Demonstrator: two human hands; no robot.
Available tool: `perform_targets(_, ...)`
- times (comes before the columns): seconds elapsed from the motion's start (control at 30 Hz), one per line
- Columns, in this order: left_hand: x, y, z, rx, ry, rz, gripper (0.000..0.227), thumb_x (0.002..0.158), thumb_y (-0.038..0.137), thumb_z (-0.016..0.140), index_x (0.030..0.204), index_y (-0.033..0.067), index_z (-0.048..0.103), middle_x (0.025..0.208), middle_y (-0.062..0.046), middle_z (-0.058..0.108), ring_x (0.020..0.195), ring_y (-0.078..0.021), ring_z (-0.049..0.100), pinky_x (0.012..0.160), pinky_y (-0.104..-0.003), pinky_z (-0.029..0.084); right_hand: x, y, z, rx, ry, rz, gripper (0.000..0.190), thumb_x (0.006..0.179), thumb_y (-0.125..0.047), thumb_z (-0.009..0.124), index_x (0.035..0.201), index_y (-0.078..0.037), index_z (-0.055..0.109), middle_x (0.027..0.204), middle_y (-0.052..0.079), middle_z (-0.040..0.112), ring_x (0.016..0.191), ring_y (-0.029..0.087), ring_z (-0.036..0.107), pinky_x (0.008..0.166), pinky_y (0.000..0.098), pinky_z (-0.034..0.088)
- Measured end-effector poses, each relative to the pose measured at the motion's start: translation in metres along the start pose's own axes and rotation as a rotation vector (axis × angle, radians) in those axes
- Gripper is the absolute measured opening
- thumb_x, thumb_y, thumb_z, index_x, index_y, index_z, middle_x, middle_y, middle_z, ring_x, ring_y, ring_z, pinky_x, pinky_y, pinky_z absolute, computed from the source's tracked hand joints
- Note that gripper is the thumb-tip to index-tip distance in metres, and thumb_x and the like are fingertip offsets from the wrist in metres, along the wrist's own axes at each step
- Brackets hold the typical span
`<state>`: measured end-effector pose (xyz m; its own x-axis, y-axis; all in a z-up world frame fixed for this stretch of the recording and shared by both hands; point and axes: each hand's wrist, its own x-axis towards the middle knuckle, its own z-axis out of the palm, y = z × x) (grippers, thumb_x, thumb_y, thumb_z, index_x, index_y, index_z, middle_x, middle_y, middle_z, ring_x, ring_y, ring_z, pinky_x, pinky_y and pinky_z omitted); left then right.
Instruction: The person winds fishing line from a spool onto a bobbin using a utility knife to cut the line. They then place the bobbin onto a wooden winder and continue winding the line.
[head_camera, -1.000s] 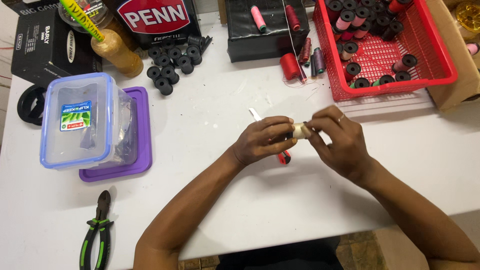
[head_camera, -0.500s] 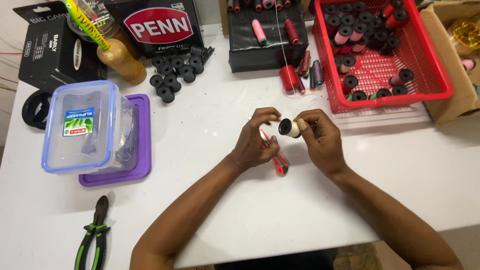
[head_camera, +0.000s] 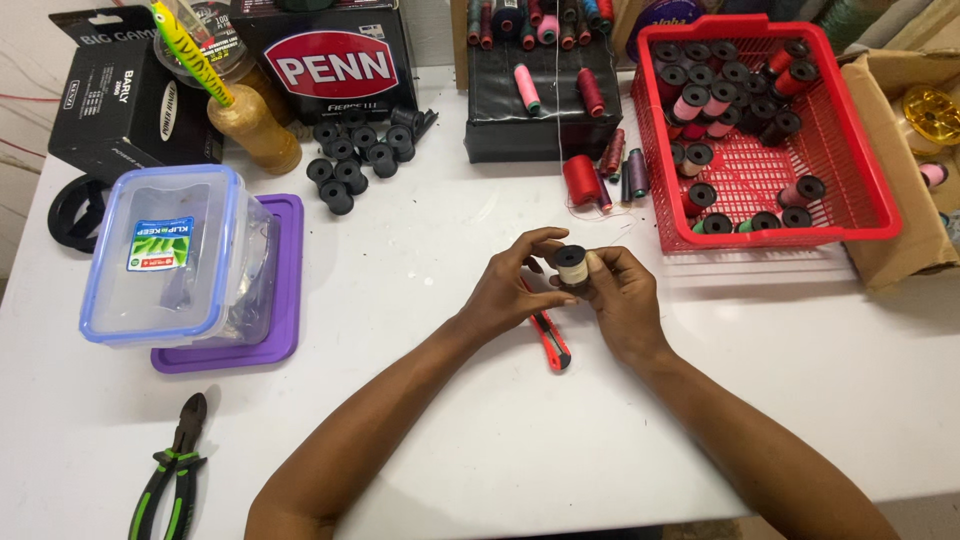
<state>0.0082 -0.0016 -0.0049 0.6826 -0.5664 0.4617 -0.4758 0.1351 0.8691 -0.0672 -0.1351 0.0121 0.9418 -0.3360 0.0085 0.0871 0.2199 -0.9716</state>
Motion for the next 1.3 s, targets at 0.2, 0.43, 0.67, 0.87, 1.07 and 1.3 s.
perform_targets(0.2, -0.002, -0.002, -0.001, -0.074, 0.006, -0.077, 0.063, 0.070, 0.011, 0.080, 0.124, 0.0083, 0.049, 0.100, -0.013, 0.066, 0.088, -0.0228, 0.064, 0.073, -0.031, 0.050, 0.004, 0.002, -0.004, 0.032, 0.005, 0.058, 0.017, 0.094, -0.012, 0.053, 0.098, 0.004, 0.054, 0.084, 0.009, 0.054, 0.079, 0.018, 0.064, 0.072, 0.0321, 0.058)
perform_targets(0.43, -0.002, -0.008, 0.000, -0.184, 0.016, -0.126, 0.057, 0.071, 0.009, 0.078, 0.121, 0.0070, 0.051, 0.098, -0.012, 0.068, 0.085, -0.0184, 0.064, 0.074, -0.027, 0.052, 0.011, 0.014, -0.013, 0.055, 0.008, 0.097, 0.015, 0.094, -0.012, 0.053, 0.096, 0.003, 0.054, 0.081, 0.008, 0.053, 0.077, 0.018, 0.065, 0.072, 0.0329, 0.059)
perform_targets(0.67, 0.000, -0.006, 0.000, -0.141, 0.025, -0.106, 0.041, 0.071, 0.014, 0.079, 0.107, 0.0071, 0.061, 0.092, -0.008, 0.067, 0.082, -0.0161, 0.063, 0.071, -0.027, 0.052, 0.008, 0.008, -0.005, 0.063, 0.028, 0.091, 0.013, 0.093, -0.011, 0.054, 0.096, 0.002, 0.054, 0.078, 0.005, 0.052, 0.075, 0.015, 0.065, 0.070, 0.0304, 0.059)
perform_targets(0.87, 0.002, 0.001, -0.001, -0.113, 0.022, -0.009, 0.050, 0.065, 0.018, 0.083, 0.110, 0.0097, 0.062, 0.102, -0.007, 0.064, 0.085, -0.0165, 0.061, 0.073, -0.028, 0.051, 0.011, 0.014, -0.010, 0.074, 0.033, 0.084, 0.012, 0.094, -0.011, 0.054, 0.094, 0.001, 0.054, 0.080, 0.006, 0.053, 0.076, 0.017, 0.064, 0.069, 0.0305, 0.059)
perform_targets(1.07, 0.000, -0.005, -0.001, -0.111, 0.043, -0.004, 0.041, 0.070, 0.019, 0.080, 0.106, 0.0106, 0.063, 0.098, -0.006, 0.063, 0.083, -0.0168, 0.062, 0.074, -0.029, 0.051, 0.007, 0.012, -0.006, 0.017, 0.025, 0.052, 0.012, 0.094, -0.010, 0.053, 0.095, 0.002, 0.053, 0.083, 0.008, 0.053, 0.077, 0.015, 0.062, 0.072, 0.0304, 0.059)
perform_targets(1.3, 0.002, -0.002, -0.006, -0.057, 0.067, -0.001, 0.032, 0.075, 0.015, 0.075, 0.105, 0.0108, 0.065, 0.103, -0.008, 0.061, 0.091, -0.0221, 0.061, 0.081, -0.034, 0.050, 0.013, 0.023, -0.007, -0.067, 0.018, -0.027, 0.012, 0.095, -0.009, 0.051, 0.098, 0.003, 0.052, 0.089, 0.009, 0.053, 0.081, 0.014, 0.060, 0.076, 0.0316, 0.058)
